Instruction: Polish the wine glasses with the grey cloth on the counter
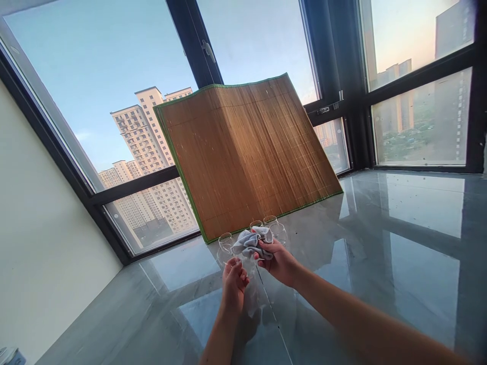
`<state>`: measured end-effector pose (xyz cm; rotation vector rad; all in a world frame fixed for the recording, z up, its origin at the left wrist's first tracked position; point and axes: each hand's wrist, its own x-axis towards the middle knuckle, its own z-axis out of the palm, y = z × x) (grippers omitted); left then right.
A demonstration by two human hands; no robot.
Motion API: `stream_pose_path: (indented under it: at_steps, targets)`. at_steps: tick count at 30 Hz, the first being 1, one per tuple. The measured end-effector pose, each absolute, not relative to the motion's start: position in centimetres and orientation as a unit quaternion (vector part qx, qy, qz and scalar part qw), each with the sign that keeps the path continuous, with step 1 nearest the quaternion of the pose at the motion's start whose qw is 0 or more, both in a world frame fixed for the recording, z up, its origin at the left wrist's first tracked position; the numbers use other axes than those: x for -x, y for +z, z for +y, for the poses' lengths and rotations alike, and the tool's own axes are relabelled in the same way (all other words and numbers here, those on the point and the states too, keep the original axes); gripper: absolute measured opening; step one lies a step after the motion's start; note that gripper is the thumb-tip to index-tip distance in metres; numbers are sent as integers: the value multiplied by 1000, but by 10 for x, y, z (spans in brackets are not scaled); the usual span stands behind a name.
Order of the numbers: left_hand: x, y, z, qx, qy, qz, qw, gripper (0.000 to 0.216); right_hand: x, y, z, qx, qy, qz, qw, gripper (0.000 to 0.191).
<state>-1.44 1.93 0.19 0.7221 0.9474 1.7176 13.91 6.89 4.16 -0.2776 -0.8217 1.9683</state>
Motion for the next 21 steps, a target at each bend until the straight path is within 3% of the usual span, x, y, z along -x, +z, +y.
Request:
stream_pose_path:
  at_steps: [7, 15, 21]
  targets:
    - [28, 20, 3, -234, 691, 229, 644, 27, -134, 40, 65, 232, 644, -523, 509, 34]
    - [33, 25, 0, -244, 701, 163, 650, 23, -124, 23, 58, 282, 676, -591, 339, 35]
    - [35, 21, 5, -231, 698, 213, 643, 22, -124, 20, 69, 314, 653, -548, 418, 25]
